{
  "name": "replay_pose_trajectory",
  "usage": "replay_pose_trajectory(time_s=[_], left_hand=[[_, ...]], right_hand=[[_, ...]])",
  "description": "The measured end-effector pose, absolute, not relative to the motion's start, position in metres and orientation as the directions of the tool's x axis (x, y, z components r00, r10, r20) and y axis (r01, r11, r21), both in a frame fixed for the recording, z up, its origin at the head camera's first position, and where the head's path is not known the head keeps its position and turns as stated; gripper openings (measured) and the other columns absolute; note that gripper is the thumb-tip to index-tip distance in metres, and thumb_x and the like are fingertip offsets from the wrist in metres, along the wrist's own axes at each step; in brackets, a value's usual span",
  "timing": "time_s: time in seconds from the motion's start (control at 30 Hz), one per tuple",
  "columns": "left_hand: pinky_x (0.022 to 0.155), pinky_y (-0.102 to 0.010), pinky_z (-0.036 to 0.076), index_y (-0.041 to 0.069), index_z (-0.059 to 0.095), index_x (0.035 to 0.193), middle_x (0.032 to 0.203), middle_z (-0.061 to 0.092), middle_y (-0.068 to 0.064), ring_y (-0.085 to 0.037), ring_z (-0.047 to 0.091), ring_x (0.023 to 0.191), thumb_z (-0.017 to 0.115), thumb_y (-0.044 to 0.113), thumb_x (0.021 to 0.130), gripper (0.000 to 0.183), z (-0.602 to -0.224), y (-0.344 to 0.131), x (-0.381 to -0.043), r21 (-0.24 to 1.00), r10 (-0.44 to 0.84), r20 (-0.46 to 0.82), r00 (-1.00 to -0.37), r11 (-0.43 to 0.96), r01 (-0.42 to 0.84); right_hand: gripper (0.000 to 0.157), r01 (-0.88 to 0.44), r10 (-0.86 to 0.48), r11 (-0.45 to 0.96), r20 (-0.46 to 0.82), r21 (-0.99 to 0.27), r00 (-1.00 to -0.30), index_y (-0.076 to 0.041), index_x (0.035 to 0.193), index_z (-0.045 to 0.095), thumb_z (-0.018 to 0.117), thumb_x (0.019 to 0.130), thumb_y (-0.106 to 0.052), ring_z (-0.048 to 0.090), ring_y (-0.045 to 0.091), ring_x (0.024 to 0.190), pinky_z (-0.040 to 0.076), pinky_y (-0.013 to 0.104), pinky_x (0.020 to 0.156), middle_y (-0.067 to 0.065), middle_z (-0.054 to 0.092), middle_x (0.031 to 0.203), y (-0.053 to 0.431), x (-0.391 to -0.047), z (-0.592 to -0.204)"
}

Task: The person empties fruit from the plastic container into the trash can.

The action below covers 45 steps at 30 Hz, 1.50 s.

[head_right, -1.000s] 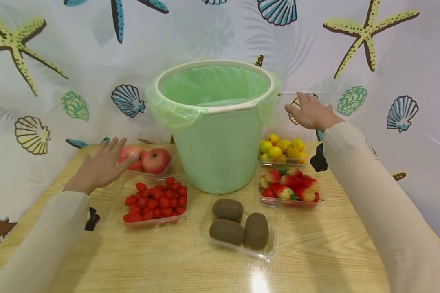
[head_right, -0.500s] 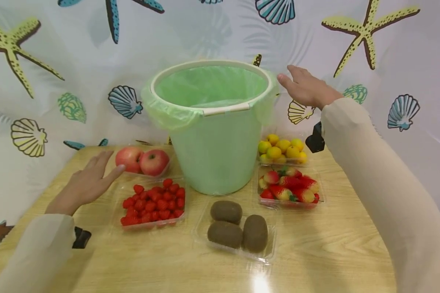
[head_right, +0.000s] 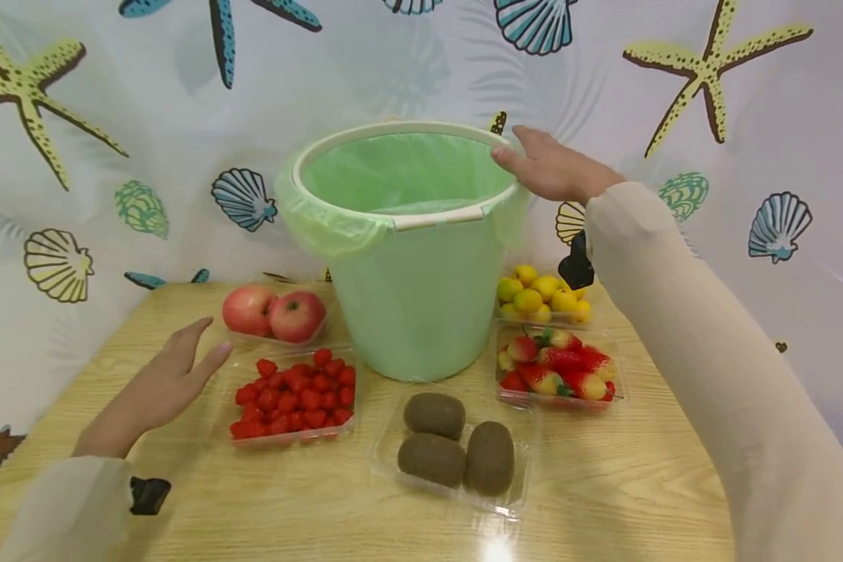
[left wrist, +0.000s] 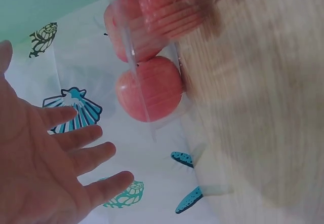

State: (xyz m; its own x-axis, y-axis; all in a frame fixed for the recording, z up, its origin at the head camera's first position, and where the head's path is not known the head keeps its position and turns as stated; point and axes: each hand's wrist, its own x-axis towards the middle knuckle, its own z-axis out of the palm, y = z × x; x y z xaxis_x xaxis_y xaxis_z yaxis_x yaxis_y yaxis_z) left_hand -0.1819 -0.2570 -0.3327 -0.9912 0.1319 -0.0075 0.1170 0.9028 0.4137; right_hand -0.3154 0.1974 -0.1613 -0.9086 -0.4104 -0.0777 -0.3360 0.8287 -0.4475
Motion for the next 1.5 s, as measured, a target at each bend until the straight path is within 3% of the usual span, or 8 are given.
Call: replay_pose_trajectory(time_s=[0.47, 0.63, 0.8, 0.93, 1.07, 1.27, 1.4, 1.5], left_hand=[[0.094, -0.064, 0.022, -0.013, 0.007, 0.137, 0.137, 0.015, -0.036, -0.053, 0.021, 0.122, 0.025, 0.042, 0.096, 0.071, -0.360, -0.250, -0.170, 0.657, 0.144, -0.032, -0.989, 0.749, 0.088], [0.094, -0.061, 0.027, -0.013, 0.011, 0.137, 0.134, 0.024, -0.035, -0.050, 0.028, 0.119, 0.023, 0.042, 0.096, 0.070, -0.370, -0.243, -0.168, 0.686, 0.145, -0.058, -0.988, 0.725, 0.066], [0.097, -0.060, 0.023, -0.014, 0.007, 0.137, 0.136, 0.021, -0.035, -0.050, 0.023, 0.124, 0.019, 0.048, 0.095, 0.076, -0.375, -0.239, -0.165, 0.701, 0.127, -0.134, -0.983, 0.713, -0.003], [0.094, -0.054, 0.033, -0.014, 0.010, 0.136, 0.130, 0.033, -0.035, -0.045, 0.041, 0.115, 0.019, 0.047, 0.095, 0.074, -0.378, -0.239, -0.161, 0.728, 0.076, -0.162, -0.984, 0.683, -0.067], [0.082, -0.039, 0.045, -0.010, 0.025, 0.132, 0.114, 0.049, -0.029, -0.032, 0.058, 0.094, 0.023, 0.040, 0.097, 0.062, -0.384, -0.240, -0.162, 0.765, 0.006, -0.138, -0.990, 0.636, -0.103], [0.063, -0.026, 0.047, -0.008, 0.038, 0.111, 0.086, 0.054, -0.015, -0.015, 0.057, 0.070, 0.038, 0.026, 0.095, 0.037, -0.385, -0.240, -0.171, 0.804, -0.101, -0.133, -0.986, 0.571, -0.167], [0.057, -0.025, 0.046, -0.002, 0.043, 0.087, 0.068, 0.050, -0.004, -0.011, 0.053, 0.061, 0.046, 0.021, 0.092, 0.023, -0.383, -0.244, -0.172, 0.837, -0.122, -0.198, -0.972, 0.495, -0.233], [0.054, -0.026, 0.047, 0.004, 0.045, 0.073, 0.060, 0.046, 0.001, -0.011, 0.052, 0.055, 0.050, 0.019, 0.090, 0.024, -0.380, -0.249, -0.174, 0.857, -0.101, -0.244, -0.965, 0.443, -0.263]], right_hand=[[0.077, -0.302, -0.423, 0.847, -0.213, -0.437, -0.881, -0.014, 0.142, -0.016, 0.019, 0.089, -0.058, -0.018, 0.027, 0.134, -0.003, 0.052, 0.107, 0.008, -0.021, 0.147, 0.185, -0.321, -0.157], [0.079, -0.272, -0.402, 0.863, -0.249, -0.426, -0.881, -0.012, 0.142, -0.015, 0.021, 0.089, -0.058, -0.016, 0.029, 0.135, 0.000, 0.052, 0.107, 0.009, -0.020, 0.148, 0.178, -0.322, -0.159], [0.078, -0.248, -0.366, 0.882, -0.253, -0.400, -0.895, -0.010, 0.141, -0.016, 0.021, 0.090, -0.056, -0.016, 0.030, 0.135, 0.000, 0.051, 0.108, 0.011, -0.019, 0.147, 0.172, -0.325, -0.163], [0.078, -0.251, -0.348, 0.896, -0.227, -0.367, -0.910, -0.006, 0.142, -0.012, 0.024, 0.091, -0.054, -0.015, 0.031, 0.135, 0.000, 0.050, 0.108, 0.014, -0.017, 0.148, 0.165, -0.328, -0.164], [0.080, -0.264, -0.340, 0.903, -0.189, -0.338, -0.921, -0.001, 0.142, -0.009, 0.030, 0.091, -0.050, -0.010, 0.033, 0.135, 0.003, 0.049, 0.108, 0.019, -0.012, 0.148, 0.160, -0.329, -0.164], [0.081, -0.271, -0.339, 0.895, -0.145, -0.354, -0.930, 0.000, 0.141, -0.009, 0.034, 0.091, -0.048, -0.007, 0.034, 0.135, 0.005, 0.049, 0.108, 0.020, -0.012, 0.147, 0.159, -0.328, -0.161], [0.082, -0.249, -0.321, 0.893, -0.146, -0.374, -0.936, -0.002, 0.142, -0.009, 0.035, 0.090, -0.049, -0.010, 0.032, 0.135, 0.003, 0.049, 0.109, 0.017, -0.015, 0.147, 0.160, -0.327, -0.160], [0.082, -0.243, -0.319, 0.890, -0.146, -0.385, -0.937, -0.003, 0.142, -0.009, 0.035, 0.090, -0.049, -0.011, 0.031, 0.135, 0.003, 0.049, 0.109, 0.016, -0.016, 0.147, 0.161, -0.327, -0.160]])
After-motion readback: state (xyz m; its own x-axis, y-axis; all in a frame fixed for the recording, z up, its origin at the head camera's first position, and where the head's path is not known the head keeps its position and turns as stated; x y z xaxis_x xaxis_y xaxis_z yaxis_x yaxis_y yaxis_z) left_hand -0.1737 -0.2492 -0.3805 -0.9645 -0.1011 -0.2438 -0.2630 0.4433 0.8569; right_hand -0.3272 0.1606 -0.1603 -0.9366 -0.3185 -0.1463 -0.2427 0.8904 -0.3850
